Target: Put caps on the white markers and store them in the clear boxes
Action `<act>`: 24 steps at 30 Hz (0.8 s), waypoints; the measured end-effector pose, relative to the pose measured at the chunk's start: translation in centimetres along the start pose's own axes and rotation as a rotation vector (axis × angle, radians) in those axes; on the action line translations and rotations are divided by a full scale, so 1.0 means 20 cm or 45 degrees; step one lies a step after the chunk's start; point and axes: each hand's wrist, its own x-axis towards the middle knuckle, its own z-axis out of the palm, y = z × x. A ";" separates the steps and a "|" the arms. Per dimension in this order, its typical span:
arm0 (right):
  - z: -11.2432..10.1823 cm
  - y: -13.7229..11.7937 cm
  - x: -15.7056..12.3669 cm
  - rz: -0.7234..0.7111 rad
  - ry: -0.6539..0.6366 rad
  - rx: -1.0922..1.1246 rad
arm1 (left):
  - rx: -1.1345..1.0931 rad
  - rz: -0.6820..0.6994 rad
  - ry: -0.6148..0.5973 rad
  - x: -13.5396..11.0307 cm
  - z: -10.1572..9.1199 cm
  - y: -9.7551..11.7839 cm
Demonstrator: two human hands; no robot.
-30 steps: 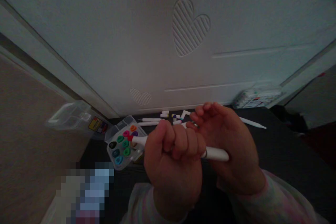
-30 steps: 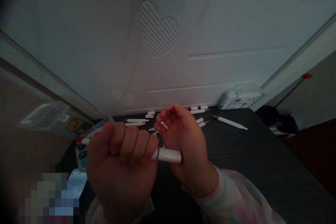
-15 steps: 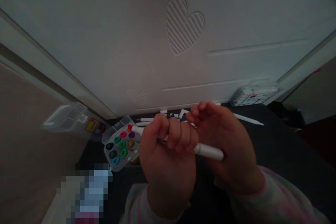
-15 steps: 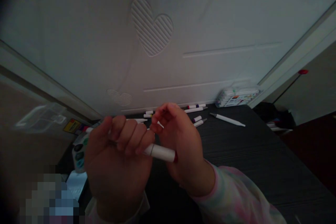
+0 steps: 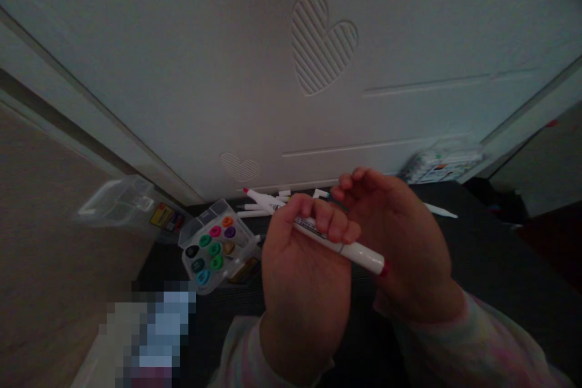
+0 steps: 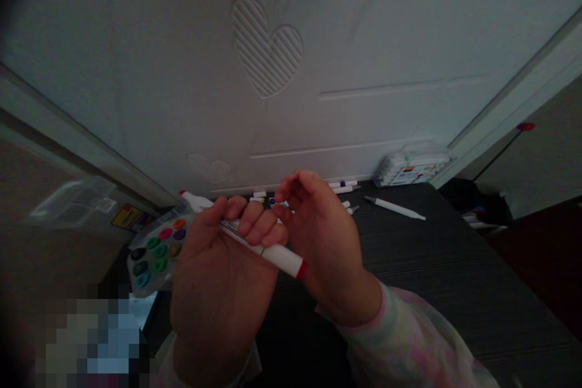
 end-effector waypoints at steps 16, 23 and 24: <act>-0.27 -0.31 0.24 -0.653 0.135 -0.660 | 0.053 0.310 -0.094 -0.01 -0.01 0.22; -0.36 -0.23 0.35 -0.306 -0.054 -2.079 | 0.026 0.262 -0.015 0.00 0.00 0.22; -0.38 -0.21 0.37 -0.222 -0.085 -2.280 | 0.017 0.251 0.000 0.01 0.00 0.22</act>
